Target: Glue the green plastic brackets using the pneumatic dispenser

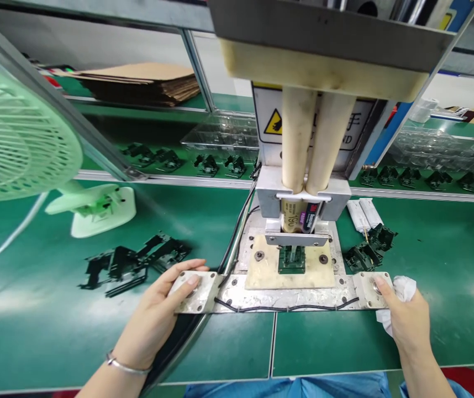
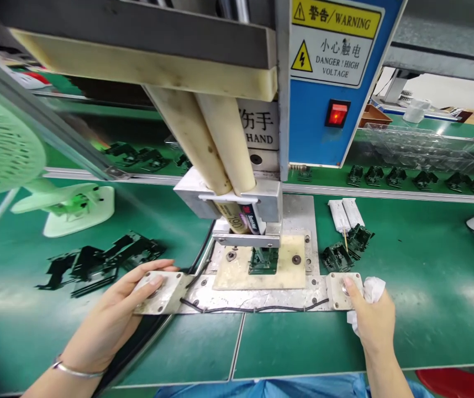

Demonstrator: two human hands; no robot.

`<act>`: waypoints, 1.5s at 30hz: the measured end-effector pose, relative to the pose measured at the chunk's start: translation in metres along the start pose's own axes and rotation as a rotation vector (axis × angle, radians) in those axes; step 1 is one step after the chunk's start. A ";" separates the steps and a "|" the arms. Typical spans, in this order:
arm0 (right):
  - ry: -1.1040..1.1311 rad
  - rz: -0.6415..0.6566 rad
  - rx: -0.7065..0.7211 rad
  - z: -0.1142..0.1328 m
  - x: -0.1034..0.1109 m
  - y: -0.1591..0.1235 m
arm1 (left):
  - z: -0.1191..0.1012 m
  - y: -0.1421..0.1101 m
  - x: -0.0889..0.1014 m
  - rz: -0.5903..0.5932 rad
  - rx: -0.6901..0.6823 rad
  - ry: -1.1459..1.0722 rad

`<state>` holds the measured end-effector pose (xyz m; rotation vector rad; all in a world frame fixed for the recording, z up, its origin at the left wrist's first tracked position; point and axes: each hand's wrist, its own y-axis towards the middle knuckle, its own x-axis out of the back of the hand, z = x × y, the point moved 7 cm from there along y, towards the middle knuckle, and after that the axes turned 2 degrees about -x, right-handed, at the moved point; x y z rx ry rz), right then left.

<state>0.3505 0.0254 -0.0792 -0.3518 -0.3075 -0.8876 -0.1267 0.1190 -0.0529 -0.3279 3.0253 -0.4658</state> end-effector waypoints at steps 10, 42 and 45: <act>-0.083 -0.051 -0.192 -0.007 0.009 -0.006 | 0.005 0.001 0.002 0.041 -0.044 -0.023; 0.063 0.000 0.007 -0.003 0.002 -0.003 | -0.005 -0.004 -0.002 -0.019 -0.008 0.007; 0.059 0.002 0.006 -0.002 0.002 -0.003 | -0.004 -0.004 -0.002 -0.025 -0.002 -0.004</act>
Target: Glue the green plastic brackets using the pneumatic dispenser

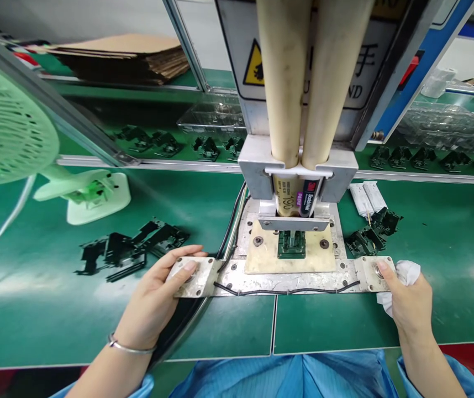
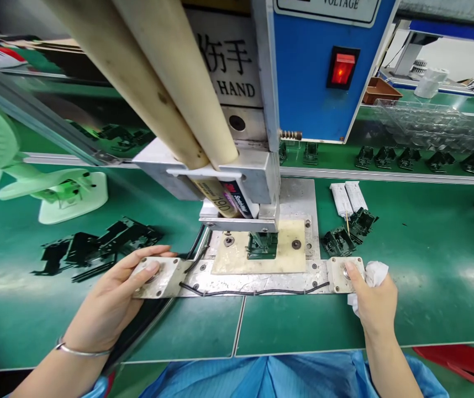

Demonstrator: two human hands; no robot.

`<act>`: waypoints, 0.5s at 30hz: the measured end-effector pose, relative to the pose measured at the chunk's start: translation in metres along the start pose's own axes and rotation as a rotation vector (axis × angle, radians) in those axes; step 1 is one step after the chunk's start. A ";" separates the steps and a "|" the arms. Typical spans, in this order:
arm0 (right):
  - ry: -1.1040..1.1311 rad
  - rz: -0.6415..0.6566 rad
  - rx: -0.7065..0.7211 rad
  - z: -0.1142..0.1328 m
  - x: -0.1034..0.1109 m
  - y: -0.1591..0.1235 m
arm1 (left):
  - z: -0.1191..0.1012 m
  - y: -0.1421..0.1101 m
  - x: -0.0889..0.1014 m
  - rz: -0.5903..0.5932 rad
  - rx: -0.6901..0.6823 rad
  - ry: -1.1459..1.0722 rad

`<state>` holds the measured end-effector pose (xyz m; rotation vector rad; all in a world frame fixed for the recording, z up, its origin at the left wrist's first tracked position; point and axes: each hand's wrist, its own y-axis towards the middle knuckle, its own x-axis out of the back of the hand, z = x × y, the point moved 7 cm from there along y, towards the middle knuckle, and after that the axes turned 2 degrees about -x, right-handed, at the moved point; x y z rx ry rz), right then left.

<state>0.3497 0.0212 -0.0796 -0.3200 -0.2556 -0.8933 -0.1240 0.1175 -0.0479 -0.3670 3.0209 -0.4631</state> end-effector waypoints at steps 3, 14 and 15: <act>-0.011 -0.009 0.000 0.003 0.000 0.000 | 0.000 0.000 0.000 -0.005 0.010 0.000; -0.036 -0.013 0.001 -0.002 0.002 0.000 | -0.001 -0.001 0.001 0.005 -0.016 0.096; -0.024 -0.010 -0.009 -0.004 0.002 0.001 | -0.007 -0.003 0.002 -0.010 -0.067 0.182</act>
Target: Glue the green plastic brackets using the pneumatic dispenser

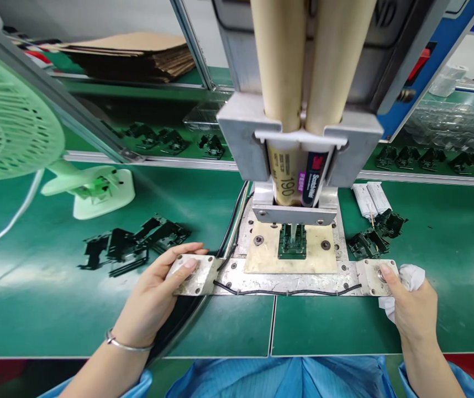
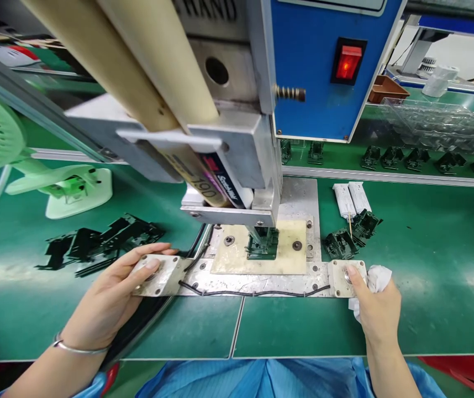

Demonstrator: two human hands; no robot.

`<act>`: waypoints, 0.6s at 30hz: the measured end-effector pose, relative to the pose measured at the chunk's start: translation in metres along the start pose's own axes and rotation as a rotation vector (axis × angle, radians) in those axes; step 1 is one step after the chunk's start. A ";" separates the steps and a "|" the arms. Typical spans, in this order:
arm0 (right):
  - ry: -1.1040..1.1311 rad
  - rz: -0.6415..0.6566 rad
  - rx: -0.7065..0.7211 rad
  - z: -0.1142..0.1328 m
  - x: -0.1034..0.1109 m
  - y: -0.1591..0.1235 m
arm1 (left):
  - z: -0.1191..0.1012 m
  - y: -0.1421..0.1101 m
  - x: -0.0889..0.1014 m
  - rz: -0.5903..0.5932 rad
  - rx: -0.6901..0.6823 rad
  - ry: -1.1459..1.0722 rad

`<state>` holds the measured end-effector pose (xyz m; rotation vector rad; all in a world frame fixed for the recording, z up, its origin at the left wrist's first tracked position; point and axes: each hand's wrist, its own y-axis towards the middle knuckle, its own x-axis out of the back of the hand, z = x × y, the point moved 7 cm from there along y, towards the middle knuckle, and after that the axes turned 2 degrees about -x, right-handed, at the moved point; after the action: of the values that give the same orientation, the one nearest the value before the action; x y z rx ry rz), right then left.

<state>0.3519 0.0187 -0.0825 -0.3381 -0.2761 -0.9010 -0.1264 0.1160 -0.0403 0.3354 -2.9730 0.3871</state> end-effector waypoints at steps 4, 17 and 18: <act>0.035 0.015 -0.024 -0.001 -0.001 0.000 | -0.056 -0.018 -0.006 -0.150 -0.436 0.471; -0.029 0.007 -0.033 0.003 -0.001 -0.002 | -0.079 0.002 -0.152 0.562 -0.233 0.189; -0.034 0.007 -0.028 0.003 -0.002 -0.001 | -0.080 0.002 -0.153 0.566 -0.213 0.159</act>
<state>0.3496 0.0204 -0.0800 -0.3802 -0.2934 -0.8938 0.0291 0.1697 0.0130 -0.5424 -2.8625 0.1314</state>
